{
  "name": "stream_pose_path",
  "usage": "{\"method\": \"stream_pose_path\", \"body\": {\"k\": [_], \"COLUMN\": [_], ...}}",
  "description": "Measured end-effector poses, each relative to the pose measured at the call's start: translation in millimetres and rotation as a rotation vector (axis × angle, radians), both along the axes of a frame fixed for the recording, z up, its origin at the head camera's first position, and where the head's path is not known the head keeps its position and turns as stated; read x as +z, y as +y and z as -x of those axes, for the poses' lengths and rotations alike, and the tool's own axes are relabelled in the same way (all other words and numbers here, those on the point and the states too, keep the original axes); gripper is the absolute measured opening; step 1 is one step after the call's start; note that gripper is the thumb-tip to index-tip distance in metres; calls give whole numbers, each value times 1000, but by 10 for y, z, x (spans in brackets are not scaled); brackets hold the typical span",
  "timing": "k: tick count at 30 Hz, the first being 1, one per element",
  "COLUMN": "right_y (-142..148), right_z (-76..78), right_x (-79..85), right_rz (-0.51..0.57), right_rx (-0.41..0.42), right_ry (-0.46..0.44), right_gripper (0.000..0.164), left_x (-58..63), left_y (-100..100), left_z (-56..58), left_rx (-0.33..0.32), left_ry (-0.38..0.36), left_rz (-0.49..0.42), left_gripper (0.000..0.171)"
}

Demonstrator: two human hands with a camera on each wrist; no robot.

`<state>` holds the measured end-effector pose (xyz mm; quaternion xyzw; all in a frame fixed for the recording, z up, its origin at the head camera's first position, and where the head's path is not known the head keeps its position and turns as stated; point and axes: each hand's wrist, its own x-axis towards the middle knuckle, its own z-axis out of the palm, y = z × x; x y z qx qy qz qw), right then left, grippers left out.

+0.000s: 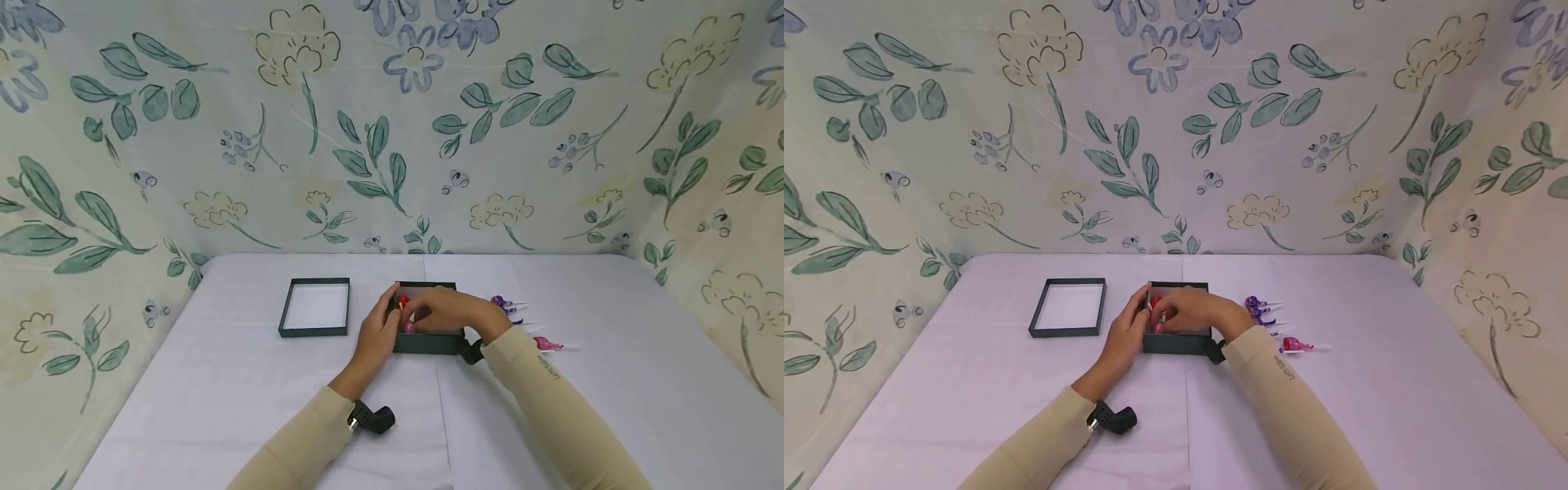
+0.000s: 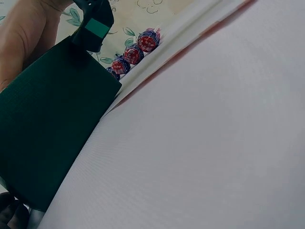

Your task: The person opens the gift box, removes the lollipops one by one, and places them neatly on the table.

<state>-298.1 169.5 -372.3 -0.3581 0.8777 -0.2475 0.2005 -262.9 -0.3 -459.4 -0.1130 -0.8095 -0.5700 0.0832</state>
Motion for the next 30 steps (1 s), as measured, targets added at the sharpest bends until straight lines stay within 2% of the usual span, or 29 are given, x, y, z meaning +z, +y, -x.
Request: {"method": "stream_pose_path", "body": {"k": [8, 18, 26, 30], "right_y": [18, 69, 115, 124], "right_z": [-32, -48, -83, -108], "right_x": [63, 217, 283, 317], "right_rz": [30, 50, 73, 69], "right_rx": [11, 27, 0, -22], "right_ry": [31, 61, 108, 114], "right_gripper": [16, 19, 15, 23], "left_x": [11, 12, 8, -1], "left_y": [-9, 9, -1, -1], "left_z": [-3, 13, -3, -2], "left_rx": [-1, -10, -13, -20], "left_ry": [-6, -2, -30, -25], "left_rz": [0, 0, -15, -23], "left_gripper": [49, 50, 50, 50]}}
